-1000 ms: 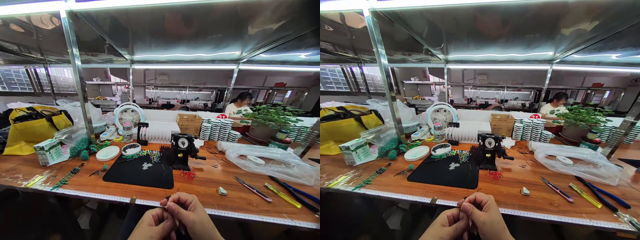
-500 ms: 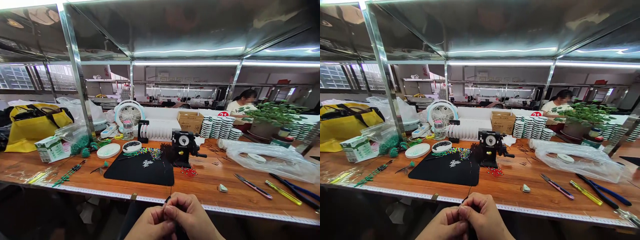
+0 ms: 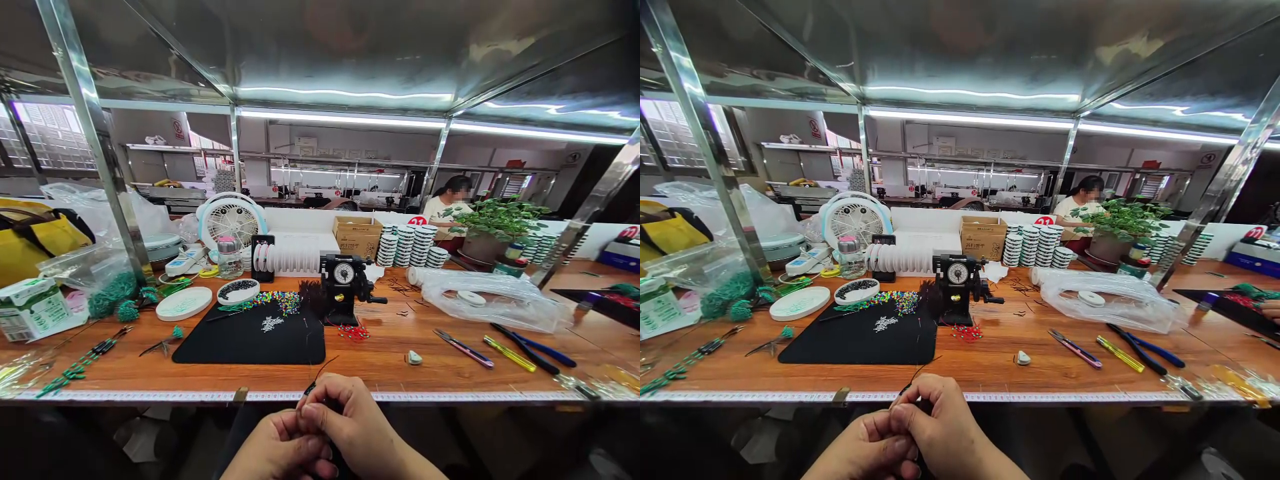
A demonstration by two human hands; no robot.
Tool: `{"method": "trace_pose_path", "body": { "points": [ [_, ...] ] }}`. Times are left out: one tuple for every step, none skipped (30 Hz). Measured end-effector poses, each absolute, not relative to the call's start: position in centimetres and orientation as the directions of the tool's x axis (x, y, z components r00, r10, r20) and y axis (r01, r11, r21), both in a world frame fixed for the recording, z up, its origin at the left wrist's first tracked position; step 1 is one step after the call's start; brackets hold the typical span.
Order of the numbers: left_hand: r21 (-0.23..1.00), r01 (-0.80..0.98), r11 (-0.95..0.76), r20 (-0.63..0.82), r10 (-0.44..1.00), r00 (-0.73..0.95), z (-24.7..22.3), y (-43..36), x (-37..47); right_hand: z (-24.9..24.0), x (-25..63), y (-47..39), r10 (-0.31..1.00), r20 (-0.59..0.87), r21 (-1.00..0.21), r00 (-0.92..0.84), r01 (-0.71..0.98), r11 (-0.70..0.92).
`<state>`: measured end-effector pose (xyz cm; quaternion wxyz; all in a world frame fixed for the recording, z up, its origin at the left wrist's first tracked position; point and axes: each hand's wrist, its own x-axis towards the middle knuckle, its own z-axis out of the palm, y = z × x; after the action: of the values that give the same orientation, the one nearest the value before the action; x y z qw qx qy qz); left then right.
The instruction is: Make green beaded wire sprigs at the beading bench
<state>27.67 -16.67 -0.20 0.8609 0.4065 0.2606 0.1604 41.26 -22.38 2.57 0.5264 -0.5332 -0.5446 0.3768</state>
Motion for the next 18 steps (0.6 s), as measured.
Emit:
{"method": "trace_pose_path", "body": {
  "points": [
    [0.781, -0.054, 0.622, -0.331, 0.486, 0.809, -0.3, -16.7, 27.7, 2.6, 41.2, -22.4, 0.980, 0.158, -0.974, 0.123, 0.181, 0.134],
    [0.780, -0.045, 0.624, -0.343, 0.487, 0.804, -0.5, -16.7, 27.6, 2.6, 41.2, -22.3, 0.983, 0.141, -0.977, 0.119, 0.175, 0.118],
    [0.780, -0.036, 0.624, -0.353, 0.488, 0.799, -0.6, -16.7, 27.6, 2.6, 41.2, -22.2, 0.987, 0.119, -0.981, 0.106, 0.166, 0.100],
    [0.782, -0.029, 0.623, -0.361, 0.490, 0.794, -0.7, -16.7, 27.7, 2.7, 41.1, -21.9, 0.992, 0.096, -0.984, 0.086, 0.161, 0.081],
    [0.784, -0.027, 0.621, -0.363, 0.493, 0.791, -0.8, -16.6, 27.7, 2.7, 41.2, -21.6, 0.994, 0.086, -0.983, 0.069, 0.168, 0.073],
    [0.786, -0.032, 0.617, -0.360, 0.498, 0.789, -0.8, -16.5, 27.8, 2.8, 41.2, -21.2, 0.993, 0.102, -0.977, 0.060, 0.194, 0.089],
    [0.789, -0.045, 0.613, -0.351, 0.509, 0.786, -0.7, -16.5, 27.8, 2.8, 41.4, -20.8, 0.987, 0.146, -0.963, 0.065, 0.239, 0.126],
    [0.789, -0.069, 0.611, -0.342, 0.530, 0.776, -0.5, -16.4, 27.9, 2.8, 41.6, -20.3, 0.972, 0.214, -0.936, 0.095, 0.306, 0.176],
    [0.783, -0.104, 0.613, -0.340, 0.562, 0.754, -0.3, -16.2, 28.0, 2.7, 41.9, -19.9, 0.943, 0.295, -0.897, 0.152, 0.385, 0.218],
    [0.770, -0.146, 0.621, -0.347, 0.599, 0.721, 0.0, -16.1, 28.0, 2.5, 42.2, -19.5, 0.901, 0.369, -0.857, 0.226, 0.458, 0.236],
    [0.751, -0.189, 0.632, -0.363, 0.636, 0.681, 0.3, -16.0, 28.1, 2.3, 42.4, -19.3, 0.863, 0.406, -0.839, 0.301, 0.498, 0.221],
    [0.730, -0.230, 0.644, -0.386, 0.665, 0.639, 0.5, -16.0, 28.1, 2.0, 42.7, -19.2, 0.850, 0.382, -0.857, 0.363, 0.483, 0.178],
    [0.708, -0.265, 0.655, -0.407, 0.685, 0.604, 0.7, -15.9, 28.1, 1.7, 42.8, -19.3, 0.868, 0.300, -0.904, 0.396, 0.408, 0.126],
    [0.688, -0.295, 0.663, -0.424, 0.697, 0.579, 0.9, -15.9, 28.1, 1.4, 42.8, -19.5, 0.906, 0.185, -0.955, 0.381, 0.286, 0.075],
    [0.669, -0.319, 0.671, -0.433, 0.702, 0.566, 1.0, -16.0, 28.1, 1.1, 42.7, -19.9, 0.945, 0.064, -0.990, 0.320, 0.139, 0.020],
    [0.652, -0.338, 0.679, -0.439, 0.701, 0.562, 1.1, -16.1, 28.1, 0.9, 42.4, -20.4, 0.969, -0.027, -1.000, 0.247, 0.002, -0.029],
    [0.635, -0.353, 0.687, -0.443, 0.698, 0.563, 1.1, -16.2, 28.1, 0.7, 42.1, -21.0, 0.978, -0.066, -0.994, 0.197, -0.097, -0.047],
    [0.618, -0.366, 0.695, -0.444, 0.694, 0.567, 1.2, -16.4, 28.2, 0.6, 41.7, -21.5, 0.980, -0.054, -0.988, 0.189, -0.149, -0.025]
  ]
}}
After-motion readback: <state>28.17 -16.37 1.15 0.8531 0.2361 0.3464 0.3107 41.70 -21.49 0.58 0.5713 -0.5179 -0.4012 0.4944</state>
